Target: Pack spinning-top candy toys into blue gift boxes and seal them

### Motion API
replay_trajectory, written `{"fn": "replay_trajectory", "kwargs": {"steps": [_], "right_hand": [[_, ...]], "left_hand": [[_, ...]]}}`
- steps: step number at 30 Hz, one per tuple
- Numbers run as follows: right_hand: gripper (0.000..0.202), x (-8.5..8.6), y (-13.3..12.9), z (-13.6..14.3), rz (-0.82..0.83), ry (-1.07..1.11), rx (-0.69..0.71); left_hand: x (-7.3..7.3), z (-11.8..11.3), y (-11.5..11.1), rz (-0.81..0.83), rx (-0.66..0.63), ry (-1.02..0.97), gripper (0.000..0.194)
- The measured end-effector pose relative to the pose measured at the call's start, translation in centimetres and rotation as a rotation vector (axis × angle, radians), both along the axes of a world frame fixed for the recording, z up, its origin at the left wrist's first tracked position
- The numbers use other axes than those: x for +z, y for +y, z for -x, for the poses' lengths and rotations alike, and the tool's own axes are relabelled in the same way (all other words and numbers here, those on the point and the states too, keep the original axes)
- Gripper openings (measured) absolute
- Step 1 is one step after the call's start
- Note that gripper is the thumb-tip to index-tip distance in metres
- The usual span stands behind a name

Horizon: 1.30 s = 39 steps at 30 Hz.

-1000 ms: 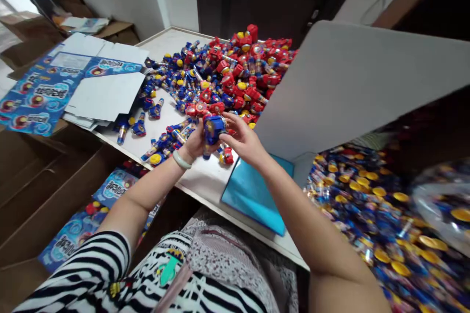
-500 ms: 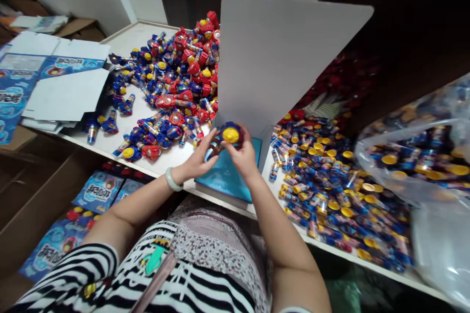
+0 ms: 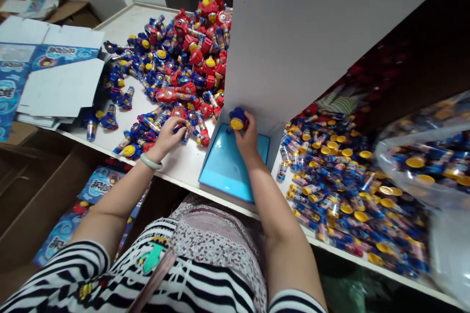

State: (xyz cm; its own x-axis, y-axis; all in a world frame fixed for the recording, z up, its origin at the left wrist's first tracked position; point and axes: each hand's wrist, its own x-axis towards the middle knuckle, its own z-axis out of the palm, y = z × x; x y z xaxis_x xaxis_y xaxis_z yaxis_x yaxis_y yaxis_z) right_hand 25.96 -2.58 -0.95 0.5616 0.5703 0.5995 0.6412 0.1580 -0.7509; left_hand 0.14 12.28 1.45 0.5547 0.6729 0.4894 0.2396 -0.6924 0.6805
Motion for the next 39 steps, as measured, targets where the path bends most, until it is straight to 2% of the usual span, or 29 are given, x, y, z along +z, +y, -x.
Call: {"fn": "replay_trajectory", "kwargs": {"steps": [3,6,10,12,14,15,17,19,20,25,30,32,36,39], "right_hand": [[0.059,-1.1,-0.1,-0.5,0.057,-0.03,0.06],[0.063,-1.4,-0.6,-1.1,0.075,-0.046,0.095],[0.063,-1.5,-0.9,-1.6,0.043,-0.036,0.002],[0.066,-1.4,-1.1,-1.6,0.039,-0.029,-0.061],[0.067,-1.4,-1.4,-1.4,0.053,-0.027,-0.085],[0.067,-1.4,-1.6,-1.3,0.066,-0.026,-0.082],[0.068,-1.5,-1.8,-0.8,0.091,-0.026,-0.068],[0.068,-1.7,-1.9,-0.5,0.099,-0.03,-0.064],[0.068,-1.8,-1.9,-0.5,0.098,-0.034,-0.068],[0.07,-2.3,-1.6,-1.4,0.036,-0.066,-0.141],[0.073,-2.2,-1.7,-1.6,-0.007,-0.056,-0.163],[0.071,-2.1,-1.9,-1.3,-0.015,-0.066,-0.144],[0.061,-1.7,-2.1,-1.0,0.012,-0.134,-0.02],[0.062,-2.0,-2.0,-0.6,-0.011,-0.139,-0.028]], "left_hand": [[-0.4,0.3,0.9,-0.048,0.012,0.039,0.012],[-1.1,0.8,2.3,-0.047,0.009,0.086,0.013],[-1.4,1.2,2.7,-0.054,-0.012,0.114,0.015],[-1.1,1.1,1.3,-0.078,-0.041,0.101,0.012],[-0.7,0.7,-1.2,-0.09,-0.153,0.105,0.017],[-0.5,0.3,-2.7,-0.077,-0.231,0.117,0.027],[-0.5,-0.5,-5.7,-0.009,-0.366,0.151,0.059],[-1.0,-1.2,-8.0,0.091,-0.411,0.196,0.083],[-1.4,-1.5,-8.8,0.144,-0.404,0.221,0.085],[-3.0,-2.0,-10.3,0.31,-0.326,0.239,0.081],[-3.2,-2.0,-10.6,0.367,-0.29,0.166,0.074],[-3.2,-2.0,-10.7,0.384,-0.286,0.158,0.07],[-3.5,-2.1,-10.6,0.416,-0.298,0.122,0.065],[-3.7,-2.1,-10.6,0.43,-0.295,0.105,0.062]]}}
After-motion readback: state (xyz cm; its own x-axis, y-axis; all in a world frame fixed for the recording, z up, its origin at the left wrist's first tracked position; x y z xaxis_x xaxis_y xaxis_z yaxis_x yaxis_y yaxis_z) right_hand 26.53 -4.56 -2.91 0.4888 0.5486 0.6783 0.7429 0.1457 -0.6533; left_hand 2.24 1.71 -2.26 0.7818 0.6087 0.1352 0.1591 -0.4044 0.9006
